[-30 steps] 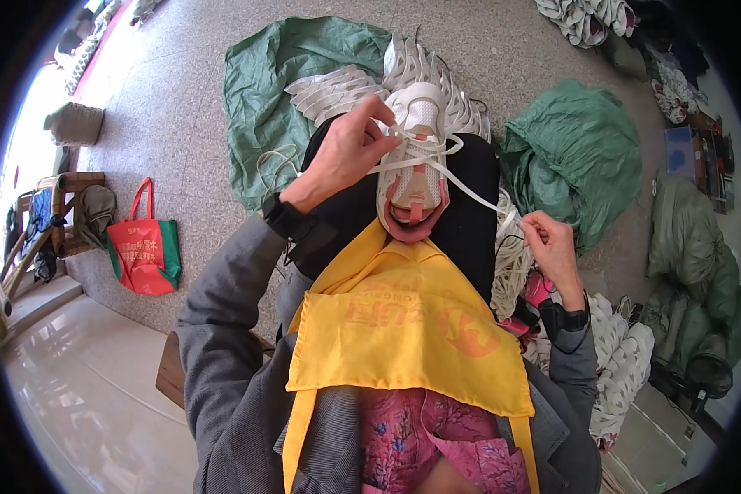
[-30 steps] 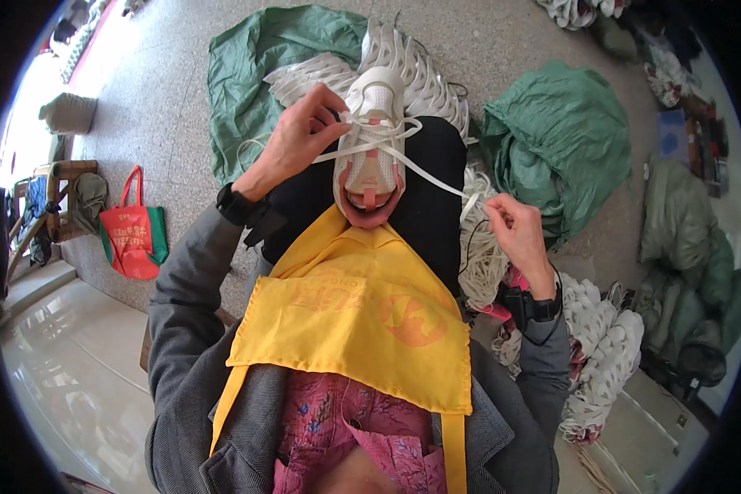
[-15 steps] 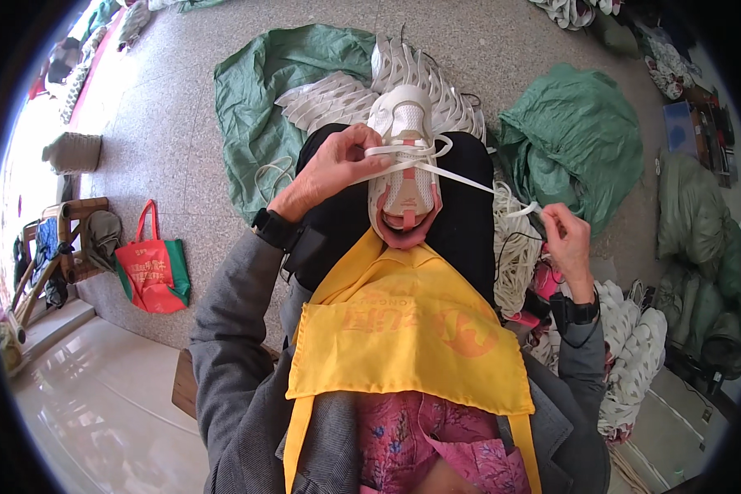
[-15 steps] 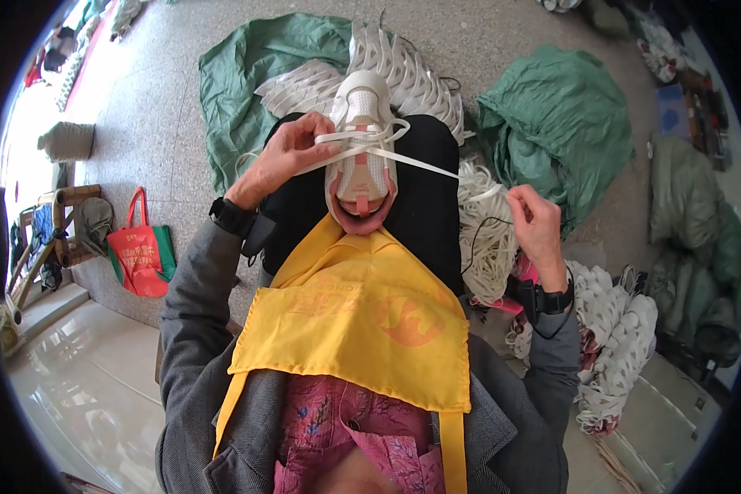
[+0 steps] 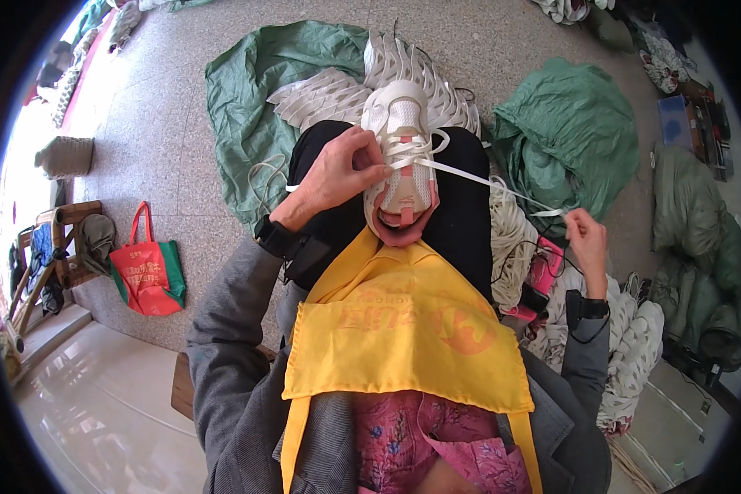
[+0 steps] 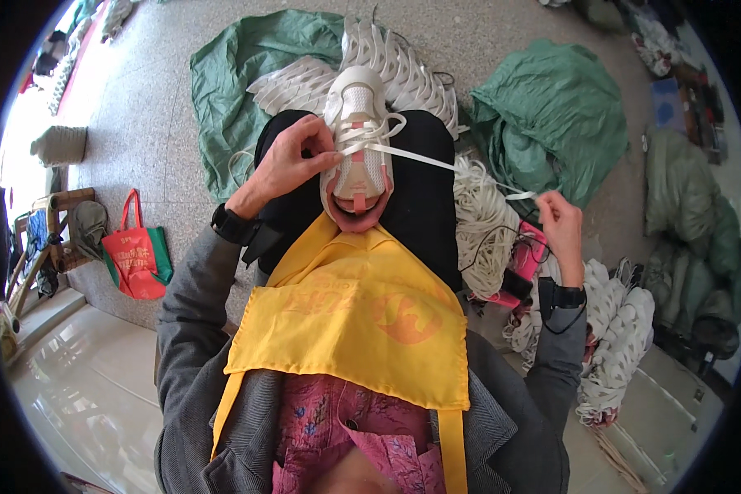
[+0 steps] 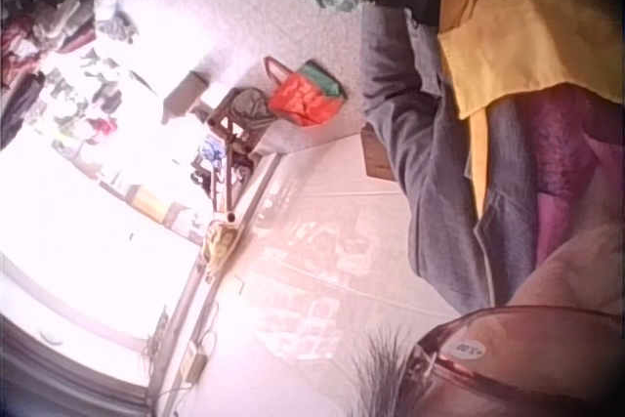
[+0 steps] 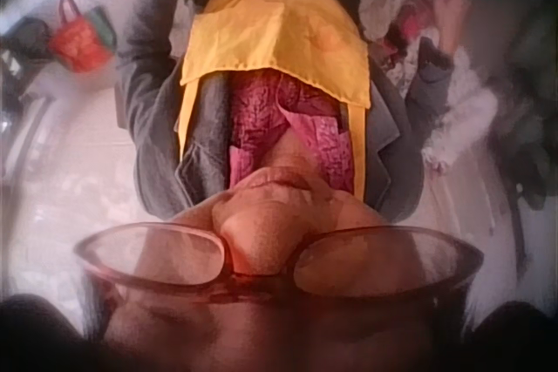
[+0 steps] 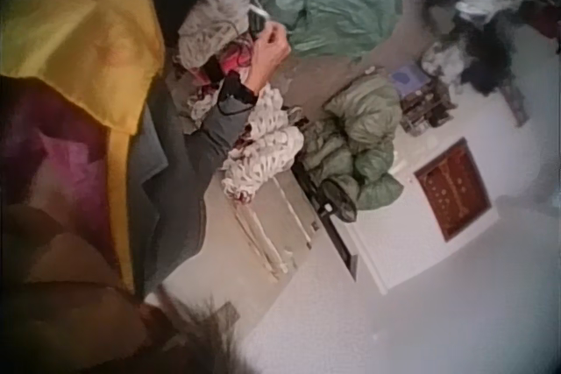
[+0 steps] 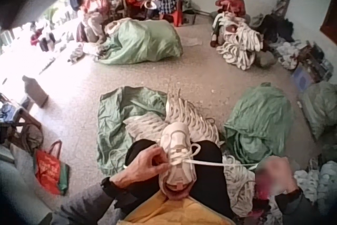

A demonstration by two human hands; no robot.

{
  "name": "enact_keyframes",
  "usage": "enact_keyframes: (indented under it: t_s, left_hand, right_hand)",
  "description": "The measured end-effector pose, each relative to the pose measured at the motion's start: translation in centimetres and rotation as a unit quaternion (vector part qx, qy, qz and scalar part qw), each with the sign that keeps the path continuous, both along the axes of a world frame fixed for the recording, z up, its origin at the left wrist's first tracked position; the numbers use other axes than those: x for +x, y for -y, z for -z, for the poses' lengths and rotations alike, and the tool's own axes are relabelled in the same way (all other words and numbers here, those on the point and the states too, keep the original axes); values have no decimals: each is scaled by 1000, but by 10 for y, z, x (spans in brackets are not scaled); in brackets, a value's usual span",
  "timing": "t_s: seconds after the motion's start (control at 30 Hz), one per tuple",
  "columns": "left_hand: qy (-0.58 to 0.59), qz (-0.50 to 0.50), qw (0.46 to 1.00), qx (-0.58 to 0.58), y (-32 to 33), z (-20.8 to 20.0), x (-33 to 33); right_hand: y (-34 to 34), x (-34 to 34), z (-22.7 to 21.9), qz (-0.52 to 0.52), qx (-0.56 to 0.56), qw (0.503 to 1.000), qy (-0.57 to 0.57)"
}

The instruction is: Lacing a white and pink sneaker held between the knees.

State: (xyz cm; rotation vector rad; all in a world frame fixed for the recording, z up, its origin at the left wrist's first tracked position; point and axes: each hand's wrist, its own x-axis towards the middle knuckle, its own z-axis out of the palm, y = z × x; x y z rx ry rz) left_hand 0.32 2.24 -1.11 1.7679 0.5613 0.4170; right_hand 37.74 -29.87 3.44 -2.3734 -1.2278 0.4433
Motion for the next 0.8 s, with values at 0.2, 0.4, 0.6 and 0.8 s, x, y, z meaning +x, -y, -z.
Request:
enact_keyframes:
  t_s: [0.2,0.4,0.6,0.8]
  left_hand:
    - [-60,10,997,-45,4,-7,-4]
    - [-53,13,997,-61,7,-9,-9]
    - [1,-16,996,-93,11,-1,-8]
    - [-15,0,996,-92,11,-4,-8]
  right_hand:
    - [-58,-42,0,-55,-6,996,-67]
    - [-163,-114,-10,-196,152,964,-96]
    - [-221,-128,6,-380,165,909,-44]
    - [-212,-132,8,-241,50,910,-334]
